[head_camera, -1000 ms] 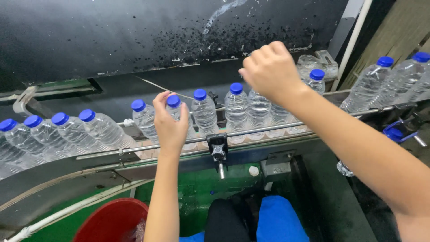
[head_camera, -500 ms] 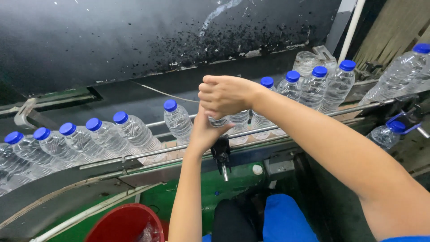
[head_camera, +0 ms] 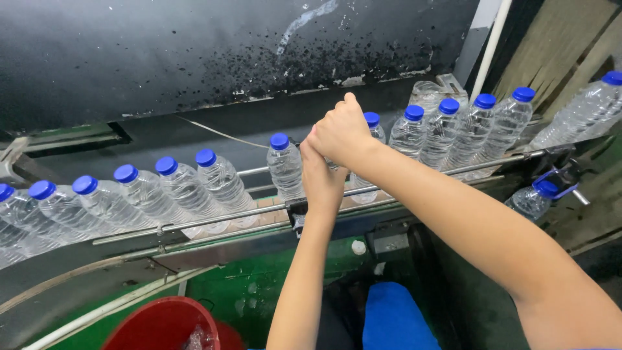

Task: Tightening blue plastic caps on water bottles as they move along a conveyor belt in a production facility.

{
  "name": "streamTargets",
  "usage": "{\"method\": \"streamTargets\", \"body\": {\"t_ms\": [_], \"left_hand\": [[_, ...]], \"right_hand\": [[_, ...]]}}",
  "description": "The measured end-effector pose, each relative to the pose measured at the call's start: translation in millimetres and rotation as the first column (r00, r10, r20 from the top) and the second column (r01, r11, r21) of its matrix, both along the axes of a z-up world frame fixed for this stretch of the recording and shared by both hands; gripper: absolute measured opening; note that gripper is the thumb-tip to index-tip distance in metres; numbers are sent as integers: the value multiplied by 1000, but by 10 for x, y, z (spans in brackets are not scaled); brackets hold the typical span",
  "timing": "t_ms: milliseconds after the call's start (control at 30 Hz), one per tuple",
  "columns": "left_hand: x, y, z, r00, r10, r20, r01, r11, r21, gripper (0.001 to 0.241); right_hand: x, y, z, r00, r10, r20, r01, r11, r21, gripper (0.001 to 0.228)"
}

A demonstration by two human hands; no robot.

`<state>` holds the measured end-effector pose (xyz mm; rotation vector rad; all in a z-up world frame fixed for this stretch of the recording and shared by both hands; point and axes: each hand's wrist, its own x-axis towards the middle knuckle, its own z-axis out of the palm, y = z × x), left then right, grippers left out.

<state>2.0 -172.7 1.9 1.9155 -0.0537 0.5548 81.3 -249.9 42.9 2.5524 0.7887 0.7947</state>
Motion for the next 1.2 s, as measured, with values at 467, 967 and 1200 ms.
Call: {"method": "streamTargets", "body": {"t_ms": [467, 967, 1200], "left_hand": [[-36, -1104, -230, 839, -284, 464, 211, 956, 205, 98], [594, -1910, -647, 886, -407, 220, 406, 912, 52, 80], [267, -2134, -288, 930, -368, 27, 367, 930, 33, 98]], "right_hand": [[-11, -1840, 50, 913, 253, 319, -247, 967, -61, 34], [198, -2525, -35, 890, 337, 306, -285, 937, -202, 43], [79, -2436, -79, 909, -415, 36, 416, 902, -118, 31]]}}
